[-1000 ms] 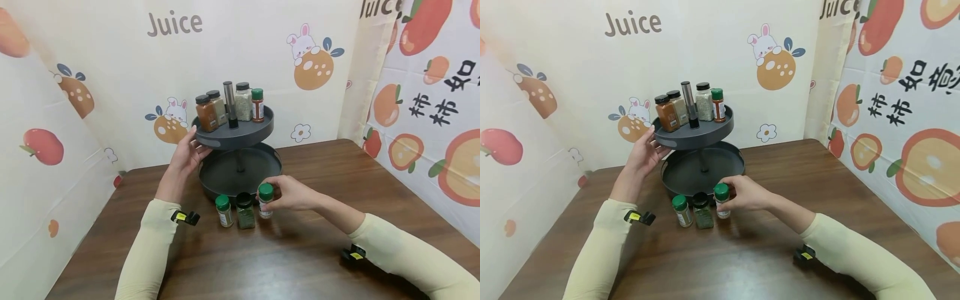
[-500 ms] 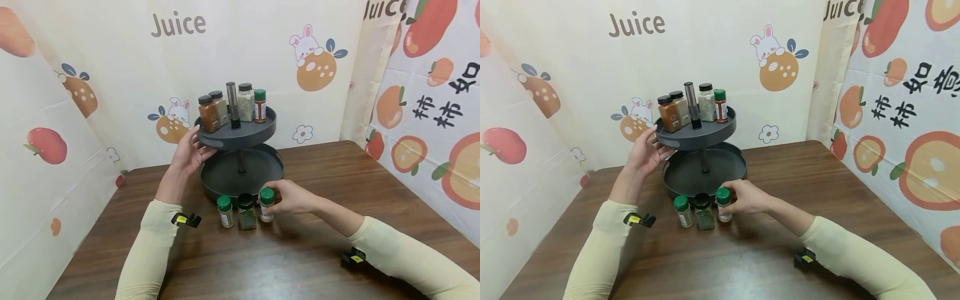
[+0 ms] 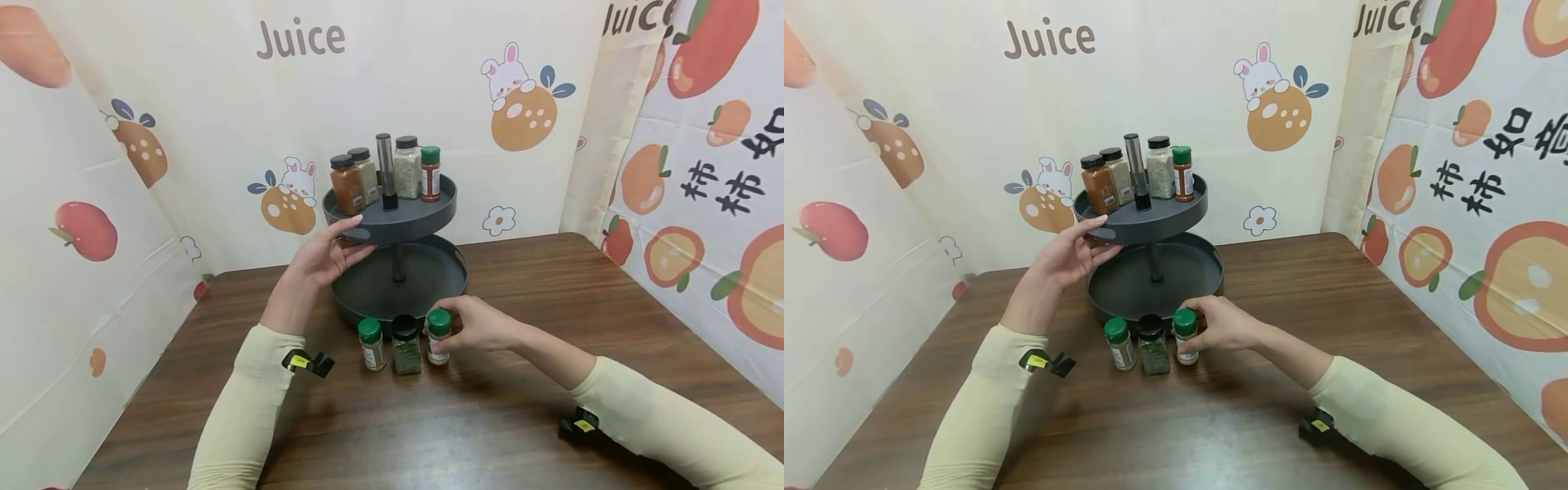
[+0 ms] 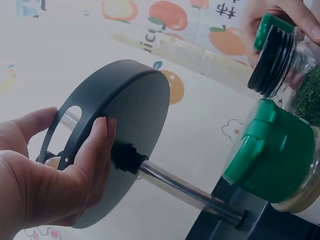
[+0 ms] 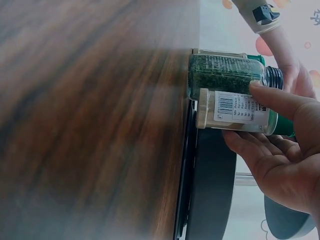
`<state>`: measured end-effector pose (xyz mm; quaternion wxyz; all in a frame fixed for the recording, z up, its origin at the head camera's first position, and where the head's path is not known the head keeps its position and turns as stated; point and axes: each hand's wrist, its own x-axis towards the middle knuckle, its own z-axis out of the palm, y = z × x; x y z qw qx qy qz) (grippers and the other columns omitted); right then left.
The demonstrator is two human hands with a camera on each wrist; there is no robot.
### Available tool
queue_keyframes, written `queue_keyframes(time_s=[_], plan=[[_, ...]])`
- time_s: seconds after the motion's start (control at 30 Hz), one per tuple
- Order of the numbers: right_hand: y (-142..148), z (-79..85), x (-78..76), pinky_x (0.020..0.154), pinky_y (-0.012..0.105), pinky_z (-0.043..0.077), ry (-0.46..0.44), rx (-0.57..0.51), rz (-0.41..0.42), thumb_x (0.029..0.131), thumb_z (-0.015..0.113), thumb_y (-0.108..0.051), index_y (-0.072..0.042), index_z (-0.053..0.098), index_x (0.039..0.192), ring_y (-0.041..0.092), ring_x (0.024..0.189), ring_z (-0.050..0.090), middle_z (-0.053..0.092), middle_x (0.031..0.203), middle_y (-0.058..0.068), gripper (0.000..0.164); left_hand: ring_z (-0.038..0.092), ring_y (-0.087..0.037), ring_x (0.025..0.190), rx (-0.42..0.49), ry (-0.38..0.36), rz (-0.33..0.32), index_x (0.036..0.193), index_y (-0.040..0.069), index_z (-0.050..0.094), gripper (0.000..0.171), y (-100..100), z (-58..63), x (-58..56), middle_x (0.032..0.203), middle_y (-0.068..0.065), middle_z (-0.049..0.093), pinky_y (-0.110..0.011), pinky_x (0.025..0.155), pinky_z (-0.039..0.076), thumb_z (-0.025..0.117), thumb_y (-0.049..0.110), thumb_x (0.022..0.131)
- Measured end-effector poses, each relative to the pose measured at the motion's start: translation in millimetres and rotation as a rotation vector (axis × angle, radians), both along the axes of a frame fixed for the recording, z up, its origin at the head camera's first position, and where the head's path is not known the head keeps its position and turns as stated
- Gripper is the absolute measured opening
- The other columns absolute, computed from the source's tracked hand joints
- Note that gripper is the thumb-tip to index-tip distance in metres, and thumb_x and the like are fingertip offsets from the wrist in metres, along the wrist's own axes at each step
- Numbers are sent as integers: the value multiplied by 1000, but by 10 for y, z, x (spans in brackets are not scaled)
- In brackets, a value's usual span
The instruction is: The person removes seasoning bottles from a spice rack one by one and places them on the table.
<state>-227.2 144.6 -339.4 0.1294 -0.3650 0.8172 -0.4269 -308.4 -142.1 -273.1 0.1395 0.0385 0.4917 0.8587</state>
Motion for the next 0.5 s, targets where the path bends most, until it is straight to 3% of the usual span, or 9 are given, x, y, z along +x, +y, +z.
queue_keyframes(time_s=[0.33,0.5], plan=[[-11,-21,3,82,50,58,-15,4,3,80,79,-4,4,64,110,20,88,68,70,101,16,35,69,-29,98,2,0,9,149,11,34,73,-44,-4,-29,116,-16,62,-37,79,63,74,15,88],[18,-190,-99,81,49,59,15,31,-5,80,81,-10,0,65,111,15,86,68,71,98,10,36,70,-28,96,5,5,19,154,13,28,78,-82,-18,-41,124,-17,55,-37,79,62,73,16,90]])
